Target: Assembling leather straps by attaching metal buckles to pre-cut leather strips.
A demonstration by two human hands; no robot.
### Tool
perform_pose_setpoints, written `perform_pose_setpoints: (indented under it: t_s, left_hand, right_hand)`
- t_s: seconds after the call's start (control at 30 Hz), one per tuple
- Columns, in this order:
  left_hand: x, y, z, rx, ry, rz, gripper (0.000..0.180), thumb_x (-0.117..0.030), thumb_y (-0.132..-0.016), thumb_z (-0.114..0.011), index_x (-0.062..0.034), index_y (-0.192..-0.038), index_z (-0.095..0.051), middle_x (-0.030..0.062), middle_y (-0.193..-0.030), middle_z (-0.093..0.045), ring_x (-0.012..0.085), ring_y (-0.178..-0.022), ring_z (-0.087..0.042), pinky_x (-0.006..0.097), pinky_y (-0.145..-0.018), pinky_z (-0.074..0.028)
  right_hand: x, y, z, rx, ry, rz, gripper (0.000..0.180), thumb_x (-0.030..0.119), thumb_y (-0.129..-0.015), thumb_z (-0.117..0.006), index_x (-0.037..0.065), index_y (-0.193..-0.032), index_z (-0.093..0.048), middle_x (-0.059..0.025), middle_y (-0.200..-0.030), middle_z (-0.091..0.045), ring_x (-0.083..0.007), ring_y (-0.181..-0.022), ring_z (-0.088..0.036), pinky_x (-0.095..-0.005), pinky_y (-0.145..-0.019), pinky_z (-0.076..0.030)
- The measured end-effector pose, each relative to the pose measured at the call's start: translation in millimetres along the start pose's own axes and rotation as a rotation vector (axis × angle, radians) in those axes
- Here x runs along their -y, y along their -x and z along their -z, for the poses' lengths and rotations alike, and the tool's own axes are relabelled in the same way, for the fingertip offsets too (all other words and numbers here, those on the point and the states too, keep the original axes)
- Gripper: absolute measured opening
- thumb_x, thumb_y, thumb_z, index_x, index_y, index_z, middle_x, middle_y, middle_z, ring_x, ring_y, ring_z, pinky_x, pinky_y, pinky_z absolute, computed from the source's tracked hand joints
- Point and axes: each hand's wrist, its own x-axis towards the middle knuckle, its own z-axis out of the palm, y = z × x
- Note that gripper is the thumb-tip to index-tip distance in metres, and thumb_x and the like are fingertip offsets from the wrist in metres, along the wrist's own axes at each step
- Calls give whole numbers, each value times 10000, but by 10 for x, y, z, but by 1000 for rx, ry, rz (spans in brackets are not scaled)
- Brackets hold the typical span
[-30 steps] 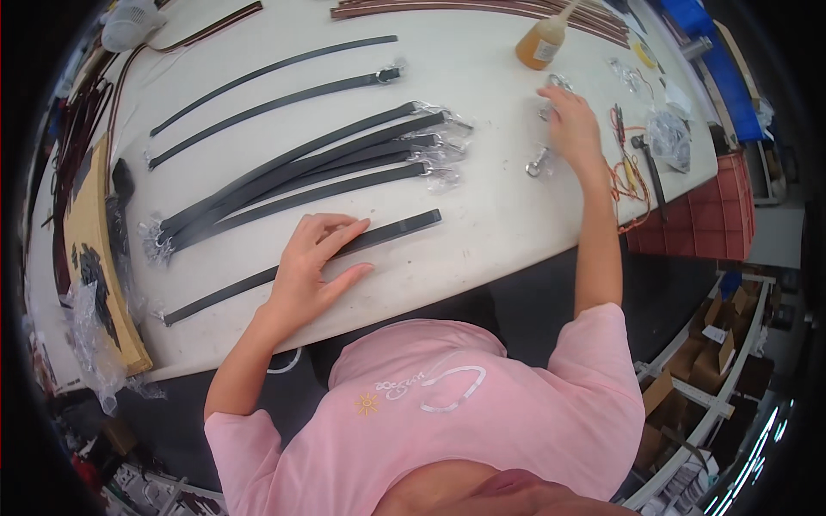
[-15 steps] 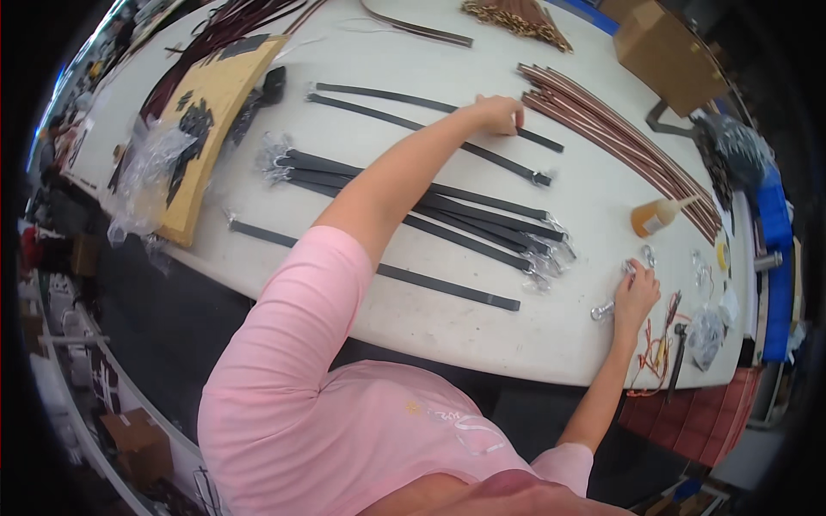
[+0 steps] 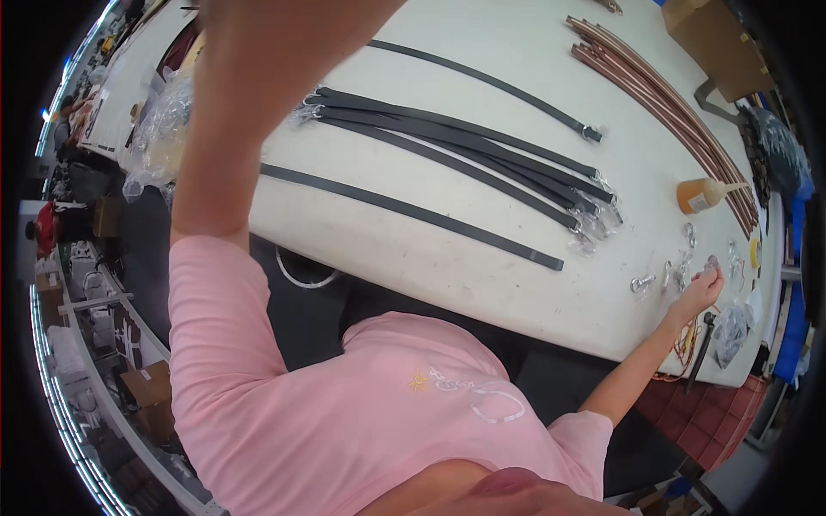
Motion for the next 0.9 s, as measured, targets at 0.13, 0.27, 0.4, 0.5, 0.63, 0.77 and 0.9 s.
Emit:
perform_pose_setpoints:
  t_s: [0.13,0.27,0.4,0.5,0.63,0.77,0.9]
  left_hand:
    - [-50,902,-247,193,321,-226,145,-155,-870,-755,-146,-1015,-761,44,-797,-670,182,-659,-626,299,-594,-488]
    - [-49,1774,-987,835,892,92,216,-225,-864,-777,-114,-1043,-731,47,-808,-668,215,-674,-619,301,-598,-476]
    - [-34,1851,-1068,850,1160,362,165,-105,-901,-761,-44,-1049,-721,-11,-763,-600,63,-698,-481,220,-603,-382]
    - [-81,1615,-978,541,1189,397,157,-98,-898,-763,-19,-1009,-685,-35,-777,-573,25,-698,-429,194,-597,-345]
    - [-154,1405,-1030,768,1307,552,187,-143,-890,-782,-25,-937,-644,-71,-777,-549,12,-655,-383,195,-578,-308]
    - [-168,1691,-1268,787,1377,578,195,-184,-921,-754,-22,-919,-645,-73,-767,-542,13,-649,-381,214,-563,-301]
    - [-153,1793,-1458,862,1444,753,210,-227,-924,-758,-45,-902,-656,-52,-779,-593,11,-686,-447,204,-588,-337]
  right_hand:
    - [211,-96,149,153,-1015,-459,252,182,-1015,-562,-25,-1152,-606,-63,-895,-621,-89,-684,-484,-253,-580,-373]
    - [1677,370,-24,498,-1189,-475,281,115,-1009,-562,-37,-1242,-601,-90,-1033,-637,-91,-764,-512,-232,-653,-399]
    - [2461,861,-251,981,-941,-134,257,95,-1011,-567,-38,-1221,-630,-89,-1157,-669,-78,-844,-566,-250,-746,-457]
    - [2823,1134,-453,1179,-897,-93,198,90,-988,-613,-3,-1150,-678,-62,-1089,-685,-90,-807,-581,-245,-792,-489]
    - [2974,1454,-709,1305,-965,-152,220,51,-976,-634,-2,-1189,-618,-64,-1056,-677,-102,-865,-619,-254,-799,-518]
    - [2870,1654,-832,1342,-981,-211,295,37,-968,-656,2,-1240,-546,-94,-1106,-661,-115,-901,-641,-288,-795,-548]
    - [2996,1772,-820,904,-600,404,449,2,-881,-710,11,-1297,-544,-101,-1179,-662,-220,-901,-674,-359,-808,-551]
